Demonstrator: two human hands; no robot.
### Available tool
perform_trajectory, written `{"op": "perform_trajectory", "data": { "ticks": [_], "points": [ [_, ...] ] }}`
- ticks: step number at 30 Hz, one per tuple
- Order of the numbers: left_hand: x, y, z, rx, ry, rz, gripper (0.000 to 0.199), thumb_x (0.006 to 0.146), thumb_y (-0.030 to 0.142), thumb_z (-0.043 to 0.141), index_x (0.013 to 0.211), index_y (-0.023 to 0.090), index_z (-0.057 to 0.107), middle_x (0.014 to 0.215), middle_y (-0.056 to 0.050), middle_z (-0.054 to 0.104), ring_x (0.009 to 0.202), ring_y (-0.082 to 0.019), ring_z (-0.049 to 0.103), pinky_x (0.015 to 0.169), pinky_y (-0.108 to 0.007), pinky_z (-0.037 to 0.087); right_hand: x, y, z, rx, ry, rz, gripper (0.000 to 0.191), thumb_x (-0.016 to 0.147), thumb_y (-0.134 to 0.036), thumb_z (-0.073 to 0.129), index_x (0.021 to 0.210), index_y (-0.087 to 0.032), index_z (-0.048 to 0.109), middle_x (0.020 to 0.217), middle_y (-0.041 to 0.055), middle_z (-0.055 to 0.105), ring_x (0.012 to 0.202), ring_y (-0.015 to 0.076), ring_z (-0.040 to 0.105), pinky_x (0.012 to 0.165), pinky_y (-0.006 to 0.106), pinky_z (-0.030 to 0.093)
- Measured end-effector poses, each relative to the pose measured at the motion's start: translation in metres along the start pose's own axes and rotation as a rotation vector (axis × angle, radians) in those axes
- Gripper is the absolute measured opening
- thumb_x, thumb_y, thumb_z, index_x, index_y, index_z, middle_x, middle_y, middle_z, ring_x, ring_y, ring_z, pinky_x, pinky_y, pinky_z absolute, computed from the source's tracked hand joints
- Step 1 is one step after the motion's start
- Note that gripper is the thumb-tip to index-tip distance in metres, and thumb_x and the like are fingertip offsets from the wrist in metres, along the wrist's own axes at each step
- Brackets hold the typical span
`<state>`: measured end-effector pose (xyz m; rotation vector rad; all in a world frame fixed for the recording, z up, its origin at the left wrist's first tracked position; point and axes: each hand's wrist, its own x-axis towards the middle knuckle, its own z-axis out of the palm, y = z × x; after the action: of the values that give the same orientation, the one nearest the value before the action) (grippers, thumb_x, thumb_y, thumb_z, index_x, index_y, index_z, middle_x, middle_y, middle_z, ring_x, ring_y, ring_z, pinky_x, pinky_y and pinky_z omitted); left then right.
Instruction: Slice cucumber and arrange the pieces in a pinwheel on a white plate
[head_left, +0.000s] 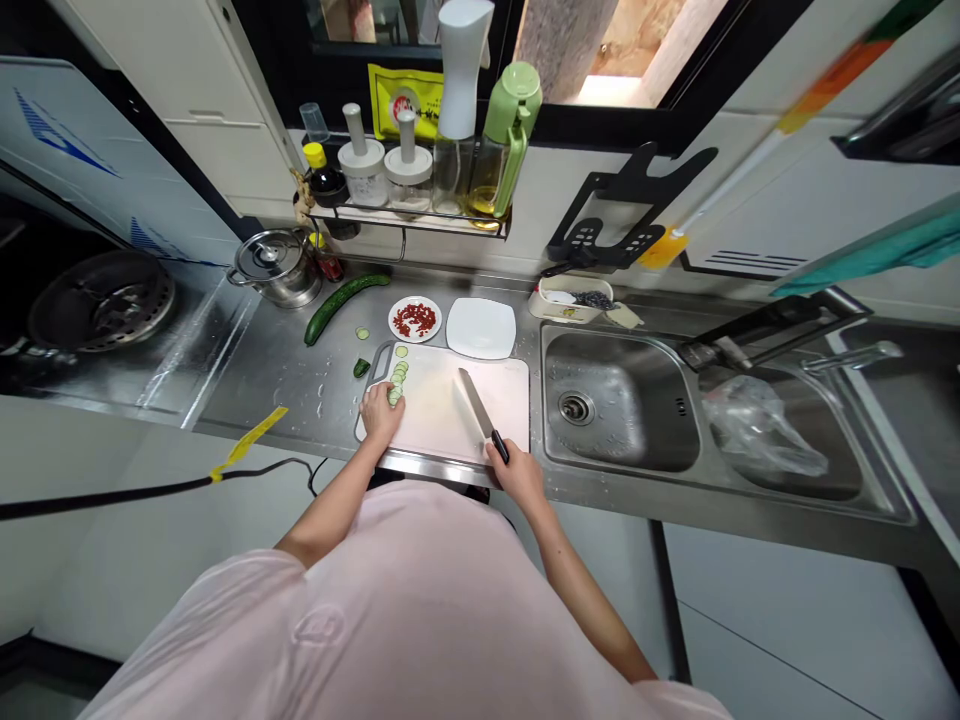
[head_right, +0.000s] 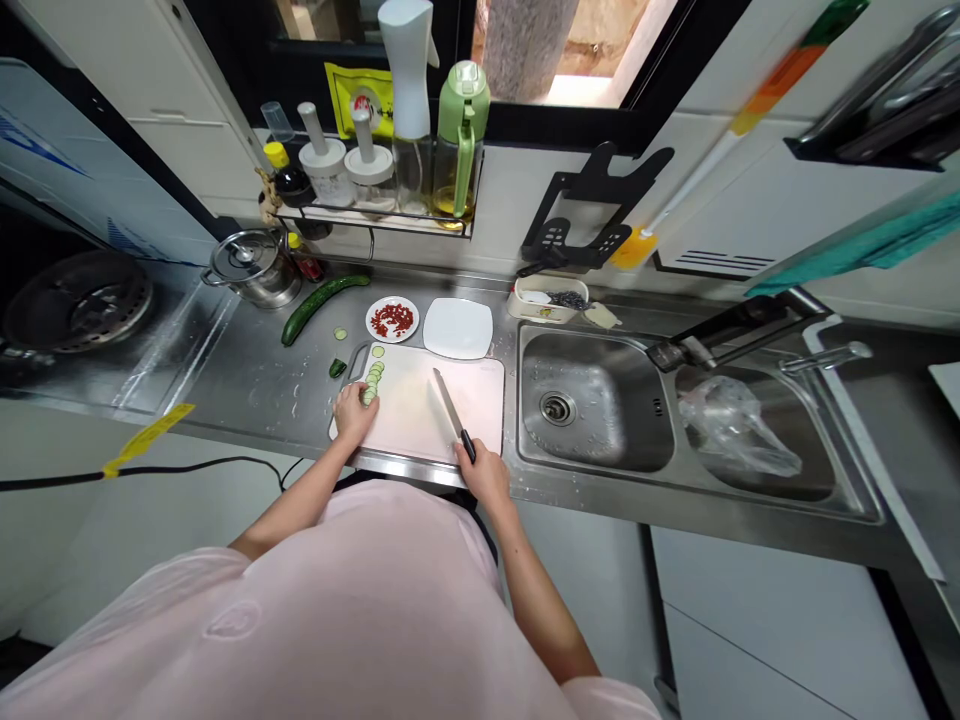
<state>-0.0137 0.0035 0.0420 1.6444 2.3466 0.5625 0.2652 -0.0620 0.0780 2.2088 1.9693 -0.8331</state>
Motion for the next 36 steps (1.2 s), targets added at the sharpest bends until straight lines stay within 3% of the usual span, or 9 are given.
{"op": "perform_trajectory", "data": {
  "ticks": [10, 18, 28, 32, 36],
  "points": [
    [0.004, 0.001, 0.0, -0.019, 0.018, 0.003, 0.03, 0.076, 0.034, 0.058, 0.104, 0.023, 0.054, 0.107, -0.007, 0.059, 0.104, -0.026, 0.051, 0.088, -0.037, 0.036, 0.0, -0.001, 0.001, -0.007, -0.004, -0.004, 0.055, 0.091, -0.061, 0.025, 0.103, -0.022, 0.061, 0.085, 0.0076, 0.067, 0.079, 0.0201, 0.061, 0.061, 0.024, 0.032],
    [0.012, 0.004, -0.002, -0.044, -0.017, 0.022, 0.028, 0.078, 0.024, 0.052, 0.106, 0.022, 0.054, 0.108, -0.009, 0.058, 0.103, -0.024, 0.052, 0.092, -0.035, 0.036, 0.001, -0.001, 0.002, -0.012, -0.009, 0.0, 0.056, 0.091, -0.062, 0.025, 0.103, -0.021, 0.061, 0.086, 0.0077, 0.067, 0.08, 0.02, 0.061, 0.062, 0.024, 0.032],
    [0.012, 0.009, -0.004, -0.035, 0.015, 0.006, 0.032, 0.078, 0.032, 0.055, 0.109, 0.023, 0.055, 0.11, -0.009, 0.056, 0.107, -0.026, 0.048, 0.091, -0.037, 0.036, 0.0, 0.0, 0.003, 0.002, -0.002, 0.006, 0.054, 0.091, -0.061, 0.026, 0.103, -0.021, 0.061, 0.084, 0.0076, 0.067, 0.078, 0.0198, 0.061, 0.06, 0.024, 0.031],
    [0.028, 0.015, -0.005, -0.049, 0.058, 0.016, 0.032, 0.08, 0.035, 0.052, 0.11, 0.024, 0.055, 0.113, -0.01, 0.055, 0.108, -0.028, 0.046, 0.091, -0.04, 0.035, -0.001, 0.0, 0.001, 0.005, -0.001, 0.006, 0.054, 0.091, -0.061, 0.026, 0.104, -0.022, 0.06, 0.085, 0.0076, 0.067, 0.078, 0.0198, 0.061, 0.06, 0.024, 0.031],
    [0.059, 0.021, -0.003, -0.016, 0.069, 0.028, 0.034, 0.082, 0.038, 0.05, 0.113, 0.024, 0.056, 0.113, -0.01, 0.056, 0.107, -0.029, 0.046, 0.09, -0.042, 0.033, -0.002, -0.001, 0.001, 0.003, 0.003, 0.007, 0.054, 0.091, -0.061, 0.026, 0.103, -0.021, 0.061, 0.084, 0.0076, 0.067, 0.079, 0.0202, 0.061, 0.06, 0.024, 0.03]
  ]
}}
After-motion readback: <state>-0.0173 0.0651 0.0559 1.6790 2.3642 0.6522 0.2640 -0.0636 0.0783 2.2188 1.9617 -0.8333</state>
